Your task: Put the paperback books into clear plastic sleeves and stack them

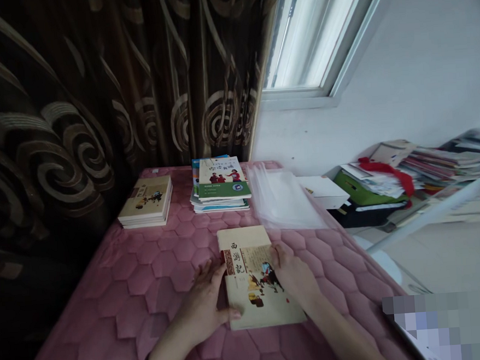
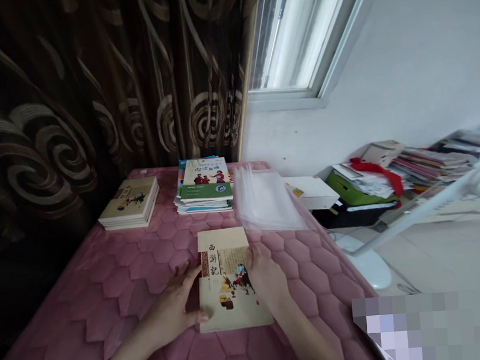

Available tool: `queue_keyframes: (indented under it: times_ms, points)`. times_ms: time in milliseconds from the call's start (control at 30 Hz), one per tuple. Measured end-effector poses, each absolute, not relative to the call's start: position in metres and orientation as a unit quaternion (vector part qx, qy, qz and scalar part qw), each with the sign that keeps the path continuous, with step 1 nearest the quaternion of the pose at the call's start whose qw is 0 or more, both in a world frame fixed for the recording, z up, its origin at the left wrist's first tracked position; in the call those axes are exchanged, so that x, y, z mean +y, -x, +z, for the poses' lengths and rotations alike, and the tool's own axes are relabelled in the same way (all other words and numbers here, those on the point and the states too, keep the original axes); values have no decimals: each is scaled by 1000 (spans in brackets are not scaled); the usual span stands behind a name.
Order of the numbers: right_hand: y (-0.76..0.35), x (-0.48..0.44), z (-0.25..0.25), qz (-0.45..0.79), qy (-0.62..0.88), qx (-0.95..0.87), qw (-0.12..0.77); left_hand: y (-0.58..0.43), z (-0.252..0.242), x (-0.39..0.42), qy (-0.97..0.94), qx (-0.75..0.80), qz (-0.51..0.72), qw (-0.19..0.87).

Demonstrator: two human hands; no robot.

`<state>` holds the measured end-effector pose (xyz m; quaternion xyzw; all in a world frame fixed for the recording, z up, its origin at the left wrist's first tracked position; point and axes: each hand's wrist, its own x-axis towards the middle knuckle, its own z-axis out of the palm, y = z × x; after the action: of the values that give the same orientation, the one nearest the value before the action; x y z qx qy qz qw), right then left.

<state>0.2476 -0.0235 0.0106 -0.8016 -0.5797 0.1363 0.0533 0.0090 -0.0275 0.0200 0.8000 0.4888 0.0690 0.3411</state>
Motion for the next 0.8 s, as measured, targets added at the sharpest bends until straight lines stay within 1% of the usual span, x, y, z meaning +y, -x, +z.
queue_keyframes:
  times_ms: [333, 500, 633, 800]
  points:
    - [-244, -21, 14, 144, 814, -560, 53, -9, 17, -26, -799, 493, 72, 337]
    - [-247, -22, 13, 107, 816, -565, 60, -9, 20, -27, -796, 495, 70, 341]
    - [-257, -23, 17, 82, 807, -575, 110, -9, 20, -28, -795, 500, 74, 335]
    - [-269, -21, 20, 186, 768, -573, 218, -10, 22, -28, -793, 503, 68, 339]
